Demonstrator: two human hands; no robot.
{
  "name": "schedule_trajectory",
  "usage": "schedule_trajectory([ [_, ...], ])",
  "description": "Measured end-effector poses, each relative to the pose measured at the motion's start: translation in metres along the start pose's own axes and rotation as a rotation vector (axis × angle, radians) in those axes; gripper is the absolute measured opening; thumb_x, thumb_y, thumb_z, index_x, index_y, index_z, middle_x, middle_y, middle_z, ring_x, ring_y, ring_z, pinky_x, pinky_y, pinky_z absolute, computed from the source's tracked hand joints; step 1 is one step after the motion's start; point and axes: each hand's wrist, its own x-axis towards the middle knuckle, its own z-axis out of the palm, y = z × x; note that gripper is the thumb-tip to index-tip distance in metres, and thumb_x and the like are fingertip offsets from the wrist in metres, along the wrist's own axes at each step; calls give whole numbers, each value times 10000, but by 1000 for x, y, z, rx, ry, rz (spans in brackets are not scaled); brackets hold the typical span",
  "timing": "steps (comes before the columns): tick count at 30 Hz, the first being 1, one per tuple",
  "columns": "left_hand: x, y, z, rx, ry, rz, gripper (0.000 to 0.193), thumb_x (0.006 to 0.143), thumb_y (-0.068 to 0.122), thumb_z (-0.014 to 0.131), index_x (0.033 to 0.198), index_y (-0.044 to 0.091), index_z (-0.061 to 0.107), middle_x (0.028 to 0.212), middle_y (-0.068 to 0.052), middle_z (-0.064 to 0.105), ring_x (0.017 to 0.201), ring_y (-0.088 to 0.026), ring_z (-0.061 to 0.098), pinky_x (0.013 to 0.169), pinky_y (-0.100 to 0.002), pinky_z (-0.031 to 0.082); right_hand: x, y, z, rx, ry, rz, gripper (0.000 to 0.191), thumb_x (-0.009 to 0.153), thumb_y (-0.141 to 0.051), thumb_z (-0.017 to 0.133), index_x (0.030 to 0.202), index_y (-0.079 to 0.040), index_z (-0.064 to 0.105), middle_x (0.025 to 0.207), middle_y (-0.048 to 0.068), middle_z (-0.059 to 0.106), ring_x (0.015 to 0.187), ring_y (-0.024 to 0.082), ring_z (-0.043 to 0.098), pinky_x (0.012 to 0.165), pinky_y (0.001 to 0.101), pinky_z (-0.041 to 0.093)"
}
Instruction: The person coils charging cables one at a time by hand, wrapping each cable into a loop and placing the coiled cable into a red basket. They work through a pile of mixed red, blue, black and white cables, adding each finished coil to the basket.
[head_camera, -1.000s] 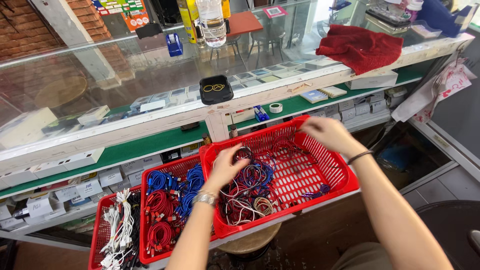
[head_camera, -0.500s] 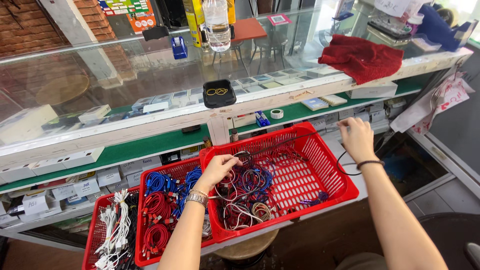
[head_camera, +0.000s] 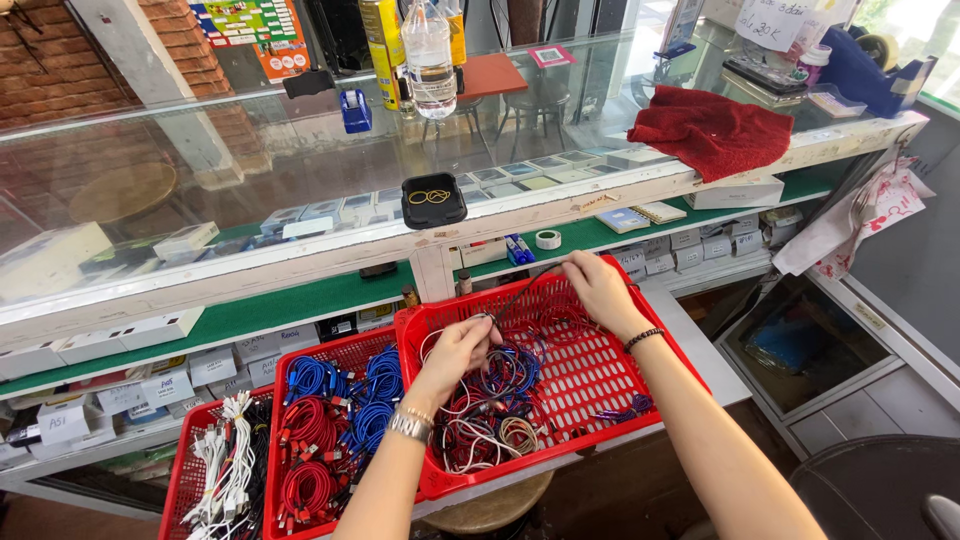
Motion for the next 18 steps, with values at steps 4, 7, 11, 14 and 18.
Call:
schedule_trajectory([
  [4, -29, 5, 19, -140, -77, 32, 335, 1084, 275, 470, 922, 47, 654, 581, 81, 367, 530, -83, 354, 649, -266, 463, 2, 7, 11, 26, 55, 166, 239, 1037, -238, 518, 1059, -34, 640, 857, 174, 682, 841, 337, 668, 756, 435, 510],
  [7, -40, 13, 30, -282, -123, 50, 311, 1095, 253, 463, 955, 45, 647, 624, 74, 406, 591, -88, 410, 751, -275, 507, 0, 8, 22, -40, 115, 205, 240, 1040, -246, 528, 1088, -55, 666, 857, 187, 684, 834, 363, 674, 757, 456, 521],
  [11, -33, 19, 37, -451, -56, 122, 227, 1058, 168, 483, 1044, 9, 645, 794, 16, 591, 824, -127, 590, 920, -304, 521, -27, -2, 55, -90, 106, 234, 236, 1022, -258, 542, 1087, -99, 704, 851, 174, 720, 803, 350, 720, 723, 456, 572],
  [14, -4, 23, 26, -326, 87, 202, 251, 1035, 143, 488, 1132, -6, 665, 964, -28, 720, 1006, -161, 670, 1004, -320, 521, -68, -27, 87, -44, -115, 92, 240, 982, -197, 522, 955, -115, 745, 841, 122, 758, 758, 283, 741, 703, 419, 579],
  [18, 26, 16, 1, 30, 195, 339, 311, 1061, 158, 487, 1188, -12, 714, 1099, -102, 771, 1077, -185, 689, 990, -328, 485, -113, -60, 108, 143, -414, 153, 250, 1004, -235, 530, 993, -99, 739, 774, 120, 750, 734, 254, 735, 699, 385, 581],
])
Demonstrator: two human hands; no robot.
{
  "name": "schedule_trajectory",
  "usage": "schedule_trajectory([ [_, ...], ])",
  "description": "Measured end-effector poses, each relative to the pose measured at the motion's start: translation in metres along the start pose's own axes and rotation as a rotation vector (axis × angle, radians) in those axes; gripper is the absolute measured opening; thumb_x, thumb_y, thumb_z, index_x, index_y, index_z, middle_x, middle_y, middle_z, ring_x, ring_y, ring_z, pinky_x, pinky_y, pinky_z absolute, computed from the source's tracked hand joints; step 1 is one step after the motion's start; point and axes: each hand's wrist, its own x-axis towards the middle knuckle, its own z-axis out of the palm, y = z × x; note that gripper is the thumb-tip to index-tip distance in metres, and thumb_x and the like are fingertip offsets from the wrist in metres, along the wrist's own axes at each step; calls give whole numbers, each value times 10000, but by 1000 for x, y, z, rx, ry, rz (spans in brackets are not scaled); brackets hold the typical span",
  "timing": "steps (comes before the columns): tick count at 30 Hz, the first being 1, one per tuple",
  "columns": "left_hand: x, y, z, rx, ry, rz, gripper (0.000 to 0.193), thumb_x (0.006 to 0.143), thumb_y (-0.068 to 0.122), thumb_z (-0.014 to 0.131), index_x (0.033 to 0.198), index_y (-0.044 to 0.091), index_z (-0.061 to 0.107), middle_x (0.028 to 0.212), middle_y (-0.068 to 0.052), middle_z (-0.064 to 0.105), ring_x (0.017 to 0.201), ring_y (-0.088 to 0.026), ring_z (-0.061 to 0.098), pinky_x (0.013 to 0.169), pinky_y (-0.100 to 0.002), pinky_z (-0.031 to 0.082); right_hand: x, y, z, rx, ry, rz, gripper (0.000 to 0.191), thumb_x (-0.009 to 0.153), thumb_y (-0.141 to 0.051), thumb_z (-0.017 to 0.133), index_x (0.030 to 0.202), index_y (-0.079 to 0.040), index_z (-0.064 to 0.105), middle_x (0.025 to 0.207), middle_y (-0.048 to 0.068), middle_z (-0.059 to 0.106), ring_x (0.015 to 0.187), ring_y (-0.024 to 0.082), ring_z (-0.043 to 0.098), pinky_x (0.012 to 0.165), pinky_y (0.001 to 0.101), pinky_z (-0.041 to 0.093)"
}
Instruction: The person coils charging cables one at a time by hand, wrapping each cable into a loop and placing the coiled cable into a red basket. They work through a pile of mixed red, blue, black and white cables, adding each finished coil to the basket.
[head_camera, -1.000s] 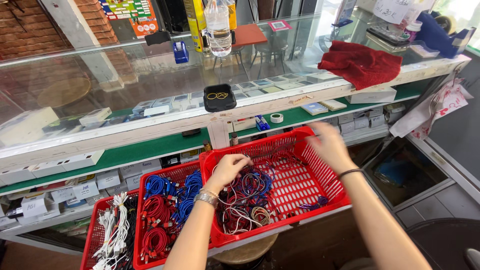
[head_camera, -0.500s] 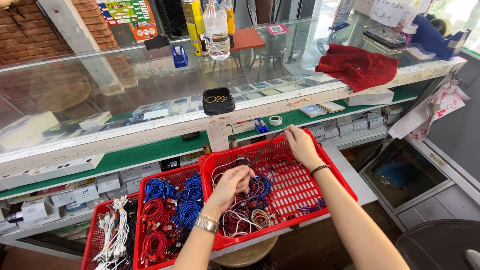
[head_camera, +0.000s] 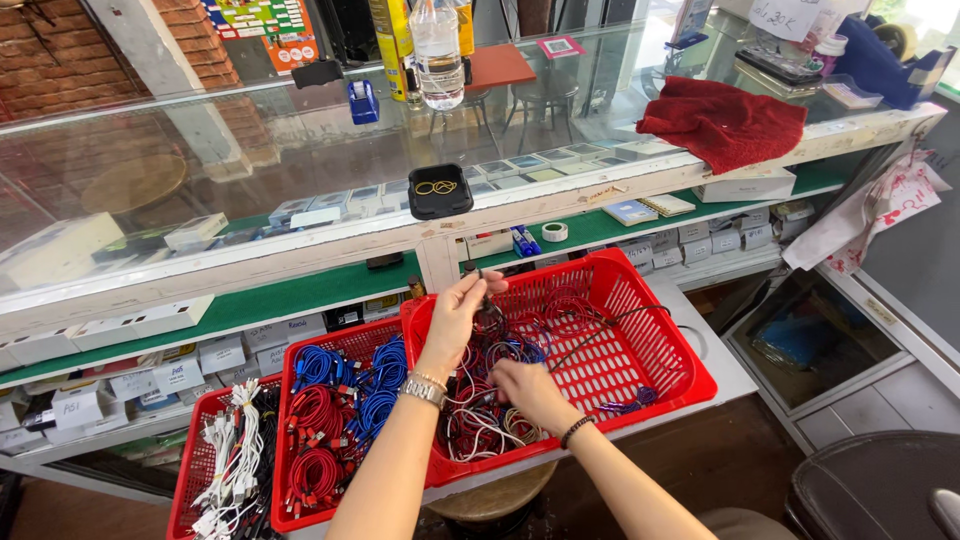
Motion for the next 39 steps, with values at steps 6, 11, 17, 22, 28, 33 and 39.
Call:
schedule_trajectory([
  [6, -18, -28, -24, 819, -194, -4, 313, 1031, 248, 507, 1083, 53, 747, 918, -93, 784, 826, -152, 738, 806, -300, 564, 7, -3, -64, 29, -39, -118, 252, 1002, -276, 556, 1064, -89, 713, 918, 56, 761, 797, 179, 723, 728, 328, 566],
  [11, -42, -31, -12, 136, -332, -326, 377, 1123, 247, 482, 922, 1, 686, 771, -42, 601, 722, -189, 578, 810, -364, 515, 29, 24, -110, 5, 58, -5, 268, 957, -298, 661, 1062, -64, 739, 872, 49, 753, 763, 148, 664, 716, 311, 547],
  [17, -21, -3, 12, -618, -84, -232, 240, 1069, 162, 418, 963, 27, 585, 943, -106, 737, 983, -232, 728, 1021, -397, 536, 14, 25, -27, 556, 173, 75, 295, 1039, -269, 535, 1109, -53, 723, 706, -64, 539, 627, 49, 466, 560, 223, 397],
  [22, -1, 11, 3, 447, 83, 232, 193, 1054, 146, 428, 1047, 18, 572, 1024, -150, 744, 1011, -303, 705, 925, -401, 515, -2, 14, -15, 768, -87, 273, 349, 1056, -283, 480, 1135, -40, 717, 607, -86, 363, 516, 58, 319, 466, 228, 268],
  [28, -16, 9, -35, 1365, -125, 577, 150, 1015, 131, 500, 979, -4, 555, 887, -229, 689, 933, -390, 667, 979, -445, 472, 17, 4, -102, 434, -377, 207, 335, 1017, -258, 576, 1222, -63, 754, 651, -91, 476, 545, 42, 367, 507, 214, 337],
  [33, -31, 1, -42, 1314, -214, 566, 306, 954, 276, 603, 945, -27, 565, 761, -241, 673, 861, -396, 654, 976, -471, 466, 30, -2, -154, -73, -508, 119, 325, 963, -289, 626, 1207, -122, 762, 843, -51, 745, 642, 28, 540, 608, 205, 482],
  [39, -23, 2, -97, 1515, -149, 280, 274, 1043, 252, 538, 950, -4, 552, 799, -198, 664, 796, -347, 640, 831, -449, 500, 15, 24, -228, -89, -323, 281, 300, 1058, -253, 622, 1248, -102, 799, 843, 238, 656, 698, 210, 415, 629, 358, 367],
])
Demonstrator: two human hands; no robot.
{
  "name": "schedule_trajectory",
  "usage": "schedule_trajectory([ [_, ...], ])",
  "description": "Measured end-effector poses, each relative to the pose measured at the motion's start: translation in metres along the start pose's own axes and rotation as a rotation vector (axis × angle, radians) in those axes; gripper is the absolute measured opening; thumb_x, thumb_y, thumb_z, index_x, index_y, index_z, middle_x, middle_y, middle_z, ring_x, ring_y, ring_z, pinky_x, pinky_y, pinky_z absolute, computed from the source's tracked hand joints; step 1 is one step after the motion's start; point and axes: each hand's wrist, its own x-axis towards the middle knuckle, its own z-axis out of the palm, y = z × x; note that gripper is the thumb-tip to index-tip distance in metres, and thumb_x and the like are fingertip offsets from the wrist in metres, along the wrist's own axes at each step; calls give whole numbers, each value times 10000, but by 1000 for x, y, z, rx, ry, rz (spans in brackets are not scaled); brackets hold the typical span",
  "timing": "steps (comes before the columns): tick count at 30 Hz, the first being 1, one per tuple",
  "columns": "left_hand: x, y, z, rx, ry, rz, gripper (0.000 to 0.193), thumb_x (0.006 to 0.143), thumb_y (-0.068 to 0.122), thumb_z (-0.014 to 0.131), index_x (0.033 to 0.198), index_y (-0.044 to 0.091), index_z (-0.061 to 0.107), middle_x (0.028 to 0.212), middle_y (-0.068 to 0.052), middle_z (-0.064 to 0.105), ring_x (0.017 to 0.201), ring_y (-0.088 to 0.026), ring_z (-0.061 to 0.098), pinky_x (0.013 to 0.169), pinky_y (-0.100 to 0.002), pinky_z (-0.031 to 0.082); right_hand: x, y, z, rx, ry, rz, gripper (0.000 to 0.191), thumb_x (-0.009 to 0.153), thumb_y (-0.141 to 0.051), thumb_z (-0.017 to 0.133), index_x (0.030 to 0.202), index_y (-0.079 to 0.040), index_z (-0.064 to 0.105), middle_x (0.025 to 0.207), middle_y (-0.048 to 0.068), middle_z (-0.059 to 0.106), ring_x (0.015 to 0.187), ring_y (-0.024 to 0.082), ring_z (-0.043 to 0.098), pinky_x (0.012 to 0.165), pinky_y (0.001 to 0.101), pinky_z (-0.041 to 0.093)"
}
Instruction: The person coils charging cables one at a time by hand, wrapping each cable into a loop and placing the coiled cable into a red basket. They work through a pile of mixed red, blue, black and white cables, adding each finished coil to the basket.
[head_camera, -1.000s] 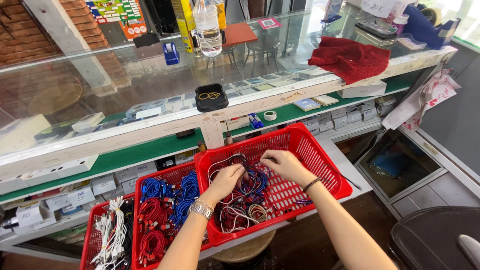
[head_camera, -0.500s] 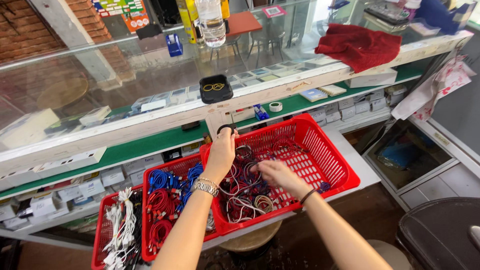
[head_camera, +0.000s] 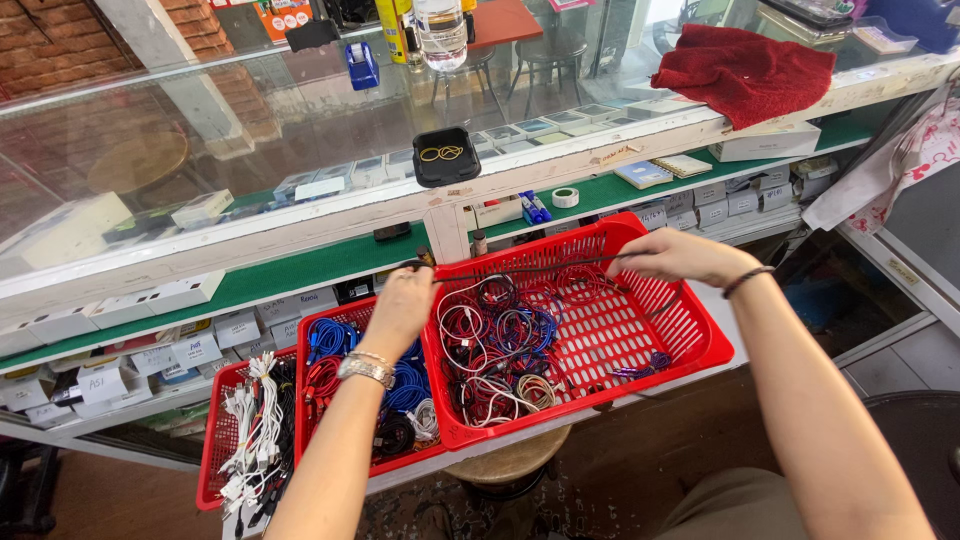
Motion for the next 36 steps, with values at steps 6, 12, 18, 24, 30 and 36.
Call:
schedule_trajectory([
  [6, -32, -49, 9, 7, 105, -48, 257, 1030, 229, 538, 899, 9, 565, 680, -186, 659, 719, -405, 630, 825, -494, 507, -13, 84, -21, -9, 184, 75, 348, 989, -309, 570, 1238, -141, 746, 1103, 33, 812, 912, 206, 619, 745, 388, 480],
  [12, -58, -80, 11, -24, -48, -260, 279, 1024, 266, 552, 949, 2, 601, 758, -228, 695, 774, -432, 680, 727, -537, 542, -40, 200, -20, -689, 718, 349, 255, 1108, -260, 499, 1252, -217, 705, 1010, 186, 781, 986, 350, 727, 945, 473, 530],
  [18, -44, -59, 21, -61, -299, -368, 336, 990, 266, 573, 880, -8, 734, 882, -249, 718, 876, -421, 708, 816, -534, 559, -16, 181, 11, -799, 172, 712, 1180, 590, -388, 1026, 1549, -438, 339, 1652, 40, 260, 1501, 396, 243, 1128, 695, 264],
  [24, 9, 13, 29, -491, -610, -319, 391, 1003, 293, 550, 883, -23, 748, 763, -182, 715, 694, -296, 682, 708, -434, 564, 41, 17, 132, 145, 216, -225, 613, 956, -172, 528, 1546, -186, 362, 1638, 83, 333, 1497, 238, 325, 1193, 390, 295],
  [30, 0, 28, 25, -1632, -479, -495, 353, 1109, 225, 528, 965, -65, 670, 604, 26, 517, 566, -127, 525, 750, -342, 554, 82, -48, 222, 592, 282, -189, 291, 1099, -203, 465, 1182, -14, 670, 716, -8, 479, 603, 133, 452, 547, 325, 417],
  [36, -6, 49, 35, -1952, 234, -634, 293, 1064, 141, 414, 1141, -60, 611, 936, -112, 717, 852, -189, 720, 927, -368, 566, 76, -55, 278, 746, 176, -56, 306, 1064, -228, 507, 1199, -53, 718, 648, -43, 416, 561, 96, 392, 537, 308, 358],
])
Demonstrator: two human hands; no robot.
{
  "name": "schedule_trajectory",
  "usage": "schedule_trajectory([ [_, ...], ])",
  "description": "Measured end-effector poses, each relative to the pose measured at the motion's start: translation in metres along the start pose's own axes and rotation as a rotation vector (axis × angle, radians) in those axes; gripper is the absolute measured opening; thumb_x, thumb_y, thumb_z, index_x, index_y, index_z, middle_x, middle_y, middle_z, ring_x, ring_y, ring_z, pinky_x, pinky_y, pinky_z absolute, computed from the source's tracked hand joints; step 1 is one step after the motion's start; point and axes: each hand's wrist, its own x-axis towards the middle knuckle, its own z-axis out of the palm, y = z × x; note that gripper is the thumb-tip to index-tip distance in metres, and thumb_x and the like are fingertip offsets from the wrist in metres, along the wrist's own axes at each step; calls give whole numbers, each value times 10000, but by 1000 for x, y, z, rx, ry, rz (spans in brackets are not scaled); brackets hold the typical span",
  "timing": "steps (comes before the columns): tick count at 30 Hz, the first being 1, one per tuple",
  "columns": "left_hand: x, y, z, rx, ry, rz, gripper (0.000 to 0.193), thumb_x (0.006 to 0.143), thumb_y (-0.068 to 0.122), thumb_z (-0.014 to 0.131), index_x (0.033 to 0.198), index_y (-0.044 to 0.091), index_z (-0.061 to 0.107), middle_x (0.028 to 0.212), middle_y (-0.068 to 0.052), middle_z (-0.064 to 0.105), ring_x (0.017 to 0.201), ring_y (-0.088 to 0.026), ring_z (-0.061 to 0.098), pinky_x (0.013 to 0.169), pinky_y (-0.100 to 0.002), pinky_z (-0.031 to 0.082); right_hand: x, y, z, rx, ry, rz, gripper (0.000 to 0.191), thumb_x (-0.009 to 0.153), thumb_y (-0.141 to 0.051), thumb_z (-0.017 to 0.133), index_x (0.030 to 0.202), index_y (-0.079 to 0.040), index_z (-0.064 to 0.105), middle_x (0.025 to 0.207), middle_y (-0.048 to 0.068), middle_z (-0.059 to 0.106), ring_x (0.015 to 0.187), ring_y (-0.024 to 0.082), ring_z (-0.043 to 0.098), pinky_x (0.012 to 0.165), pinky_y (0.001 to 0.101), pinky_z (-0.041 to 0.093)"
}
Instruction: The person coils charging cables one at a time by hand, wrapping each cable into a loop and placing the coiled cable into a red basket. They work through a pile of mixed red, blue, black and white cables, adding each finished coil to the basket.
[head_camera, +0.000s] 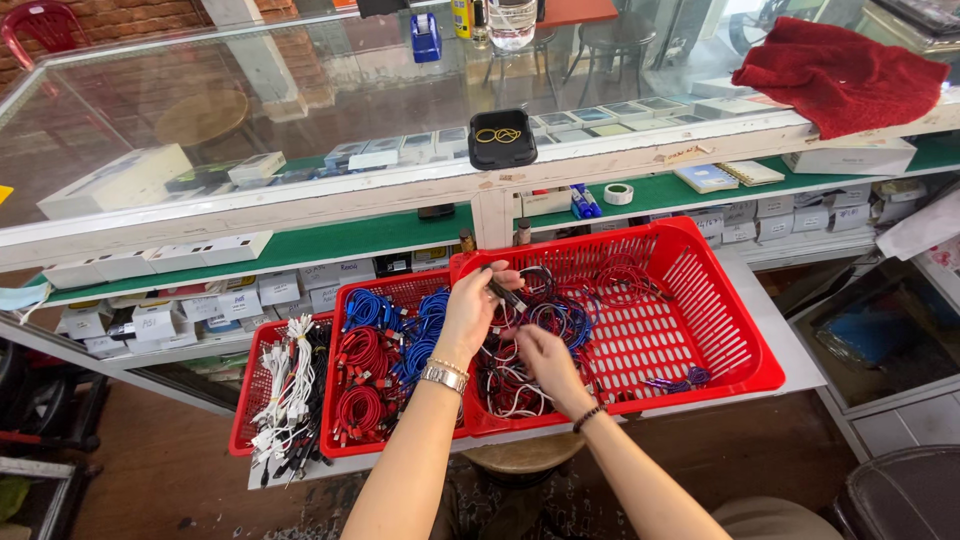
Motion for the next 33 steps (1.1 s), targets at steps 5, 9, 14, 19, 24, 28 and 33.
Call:
schedule_trajectory([
  [5, -9, 8, 7, 813, 101, 294, 261, 1054, 156, 403, 1189, -10, 552, 1168, -171, 743, 984, -223, 705, 877, -365, 539, -23, -11, -21, 742, -282, 161, 371, 998, -172, 517, 1315, 15, 566, 715, -56, 497, 754, 91, 567, 1018, 377, 535],
  [9, -14, 12, 5, 1558, -75, 613, 177, 1038, 147, 475, 1066, -12, 545, 992, -194, 719, 920, -337, 689, 944, -440, 514, -8, -35, -64, 502, -431, 136, 325, 1001, -171, 542, 1271, 4, 587, 758, -63, 539, 779, 98, 603, 995, 400, 576],
  [14, -15, 21, 0, 1821, -375, 766, 287, 984, 272, 596, 921, -7, 580, 800, -220, 688, 874, -381, 667, 912, -456, 513, 31, -70, -131, -1262, -205, -141, 256, 991, -254, 535, 1148, -119, 686, 966, 60, 737, 902, 258, 736, 827, 403, 574],
  [19, -18, 45, -3, 1881, -397, 641, 270, 968, 302, 603, 911, 39, 620, 779, -149, 699, 813, -337, 667, 831, -439, 518, 53, -88, -181, -1518, 2, -162, 257, 1047, -177, 449, 1203, -68, 622, 982, 181, 755, 981, 343, 719, 841, 480, 587],
  [24, -21, 67, -1, 696, -627, -225, 369, 1149, 302, 509, 934, 31, 637, 653, 15, 555, 638, -155, 577, 935, -419, 561, 54, -57, -192, -1076, 123, -326, 250, 945, -101, 477, 1115, -46, 653, 1054, 188, 743, 978, 379, 711, 861, 491, 560],
  [28, -12, 59, 23, -166, -656, -131, 369, 1247, 244, 460, 1078, -28, 645, 724, 71, 574, 713, -132, 599, 1095, -395, 515, 49, -21, -132, -904, 132, -283, 256, 986, -145, 462, 1133, -67, 657, 1076, 180, 742, 963, 380, 719, 837, 488, 572],
  [33, 8, 38, 50, 157, -128, 134, 300, 1043, 201, 401, 1129, 26, 629, 952, -32, 747, 994, -187, 726, 900, -390, 560, -2, -15, -33, -1252, 71, -177, 169, 990, -140, 481, 1111, -46, 552, 836, 199, 720, 770, 388, 728, 623, 511, 591],
])
